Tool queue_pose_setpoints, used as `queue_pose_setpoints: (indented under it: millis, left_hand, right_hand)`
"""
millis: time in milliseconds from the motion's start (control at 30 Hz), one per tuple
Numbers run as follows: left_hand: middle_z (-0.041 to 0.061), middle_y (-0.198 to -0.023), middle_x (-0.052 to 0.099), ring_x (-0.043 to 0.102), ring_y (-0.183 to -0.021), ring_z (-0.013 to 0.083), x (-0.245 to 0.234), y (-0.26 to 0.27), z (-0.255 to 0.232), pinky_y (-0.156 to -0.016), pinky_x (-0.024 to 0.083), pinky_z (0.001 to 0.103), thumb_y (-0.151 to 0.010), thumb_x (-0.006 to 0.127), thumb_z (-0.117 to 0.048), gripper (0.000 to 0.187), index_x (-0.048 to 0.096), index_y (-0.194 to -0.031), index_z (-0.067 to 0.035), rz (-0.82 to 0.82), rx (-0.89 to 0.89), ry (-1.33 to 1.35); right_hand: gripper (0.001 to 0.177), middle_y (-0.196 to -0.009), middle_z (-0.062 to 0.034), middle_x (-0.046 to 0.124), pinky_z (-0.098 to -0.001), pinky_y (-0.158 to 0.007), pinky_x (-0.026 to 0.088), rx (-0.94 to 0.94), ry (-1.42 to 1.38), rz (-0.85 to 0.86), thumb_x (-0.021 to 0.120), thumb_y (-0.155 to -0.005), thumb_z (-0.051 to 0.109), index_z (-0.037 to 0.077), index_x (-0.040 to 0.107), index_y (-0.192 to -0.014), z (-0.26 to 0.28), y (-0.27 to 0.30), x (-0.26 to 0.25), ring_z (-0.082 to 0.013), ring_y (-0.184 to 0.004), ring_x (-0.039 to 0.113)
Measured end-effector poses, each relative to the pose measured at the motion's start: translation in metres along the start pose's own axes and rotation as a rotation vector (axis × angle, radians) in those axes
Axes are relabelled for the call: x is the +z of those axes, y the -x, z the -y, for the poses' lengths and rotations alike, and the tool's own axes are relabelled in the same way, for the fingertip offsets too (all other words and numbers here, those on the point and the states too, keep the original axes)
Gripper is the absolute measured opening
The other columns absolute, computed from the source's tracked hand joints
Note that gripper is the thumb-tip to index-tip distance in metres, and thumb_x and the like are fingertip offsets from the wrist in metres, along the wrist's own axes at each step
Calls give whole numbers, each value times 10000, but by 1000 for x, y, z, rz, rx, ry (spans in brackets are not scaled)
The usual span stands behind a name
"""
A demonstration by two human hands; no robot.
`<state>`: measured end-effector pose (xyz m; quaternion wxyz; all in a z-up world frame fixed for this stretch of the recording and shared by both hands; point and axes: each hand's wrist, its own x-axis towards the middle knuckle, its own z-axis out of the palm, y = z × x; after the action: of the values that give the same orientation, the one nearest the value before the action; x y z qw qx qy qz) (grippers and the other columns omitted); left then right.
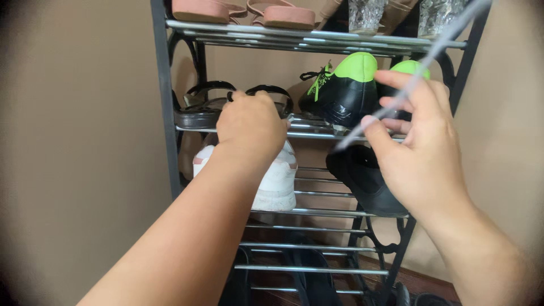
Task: The person organizes a shoe rack by picking up various shoes and sandals from the floor and placing them onto the shelves. They handle multiple pairs, including black sandals, green and black cleats, white sneakers, and pink flip-flops, arranging them neatly on the rack.
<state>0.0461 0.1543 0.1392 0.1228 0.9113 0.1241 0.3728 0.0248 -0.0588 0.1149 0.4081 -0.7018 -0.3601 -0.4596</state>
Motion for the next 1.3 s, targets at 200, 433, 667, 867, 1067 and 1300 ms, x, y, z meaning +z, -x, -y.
queue_pose_setpoints:
  millis: [200,433,667,867,1067,1300]
  left_hand:
    - [199,-1199,683,627,-1162,380,1,-6,2,-958,539,442,-877,738,-340,423,679,-1195,-68,64,-31,-30]
    - [196,-1160,656,618,-1098,363,-8,6,3,-895,537,449,-816,762,-549,620,647,-1183,-63,23,24,-38]
    - [184,-998,690,688,-930,368,-43,4,17,-730,538,489,-922,690,-243,239,730,-1057,-51,-1081,450,-4]
    - [87,-702,683,706,-623,209,-78,-64,51,-536,550,295,-927,513,-672,677,705,-899,-24,-18,-342,1341]
    - [92,-677,659,724,-594,225,-80,-111,64,-453,625,298,-860,540,-465,453,708,-916,-49,82,-267,1441]
    - [68,-675,719,729,-515,165,-89,-97,67,-404,467,251,-933,522,-422,414,671,-956,-37,76,-299,1472]
  right_hand:
    - [217,-1271,-64,631,-294,-950,607,-104,-40,41,688,-965,9,70,719,-1171,16,-5,10,-174,-1139,682]
    - [168,-1132,-56,709,-311,-829,572,34,-45,147,689,-937,29,71,757,-1085,29,4,22,-185,-936,701]
    - [143,-1130,-73,727,-286,-837,570,43,-35,161,670,-962,44,90,746,-1074,27,2,21,-174,-989,737]
    - [316,-1142,-113,769,-287,-842,621,506,-757,250,604,-957,252,31,716,-1152,17,-80,41,-188,-1018,776]
    - [697,-1164,-105,798,-259,-751,589,882,-1081,426,507,-992,579,-24,692,-1288,17,-137,71,-183,-981,771]
    - [762,-1131,-68,789,-249,-735,584,1049,-1197,424,435,-1009,637,-31,674,-1286,21,-140,83,-170,-927,759]
